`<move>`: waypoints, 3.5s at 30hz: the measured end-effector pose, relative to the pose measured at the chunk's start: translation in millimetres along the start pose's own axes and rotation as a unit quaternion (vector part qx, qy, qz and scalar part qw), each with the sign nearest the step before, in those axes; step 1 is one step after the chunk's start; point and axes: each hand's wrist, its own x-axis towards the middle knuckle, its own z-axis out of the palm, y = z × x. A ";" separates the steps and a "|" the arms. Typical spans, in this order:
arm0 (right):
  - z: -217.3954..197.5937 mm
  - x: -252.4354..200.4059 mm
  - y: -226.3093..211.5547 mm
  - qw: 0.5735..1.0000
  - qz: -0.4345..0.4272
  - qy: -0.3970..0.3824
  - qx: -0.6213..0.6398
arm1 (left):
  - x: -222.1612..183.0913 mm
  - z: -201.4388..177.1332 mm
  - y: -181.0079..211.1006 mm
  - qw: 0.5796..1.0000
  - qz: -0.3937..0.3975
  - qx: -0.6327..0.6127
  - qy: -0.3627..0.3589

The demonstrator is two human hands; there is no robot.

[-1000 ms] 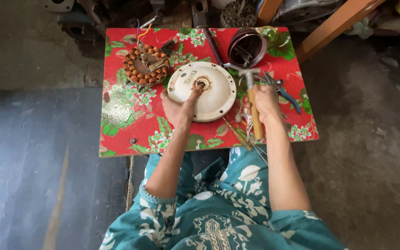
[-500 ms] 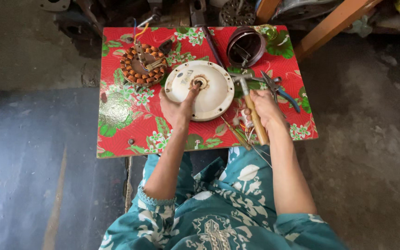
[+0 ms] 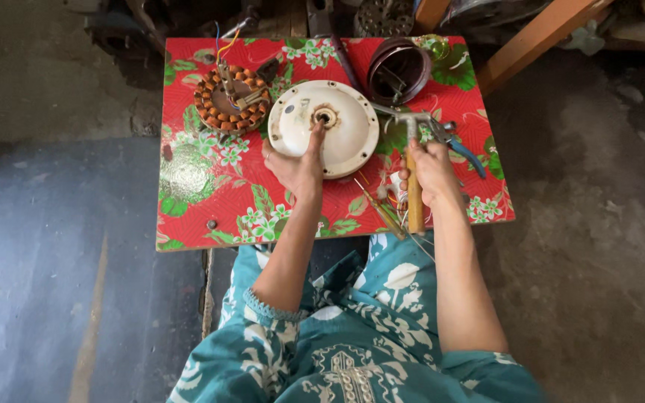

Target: The person disassembles a ceiling fan motor housing by removing the top and bottom covers, and then uses a screwdriver to thread a wire through a component.

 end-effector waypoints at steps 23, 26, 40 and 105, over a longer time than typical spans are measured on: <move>-16.2 -0.9 -37.2 0.946 -0.082 0.067 -0.308 | 10.9 -3.9 -11.2 0.998 0.053 -0.011 -0.028; -30.7 -6.7 -43.2 0.860 -0.198 0.100 -0.460 | 18.0 -4.2 -12.4 0.996 0.076 0.002 -0.046; -22.8 34.7 16.7 0.790 -0.307 0.116 -0.518 | 37.6 -35.1 -3.2 0.959 0.097 -0.143 -0.225; -27.3 60.1 -4.2 0.754 -0.267 0.149 -0.582 | 39.7 -26.7 -37.6 0.959 0.224 -0.045 -0.170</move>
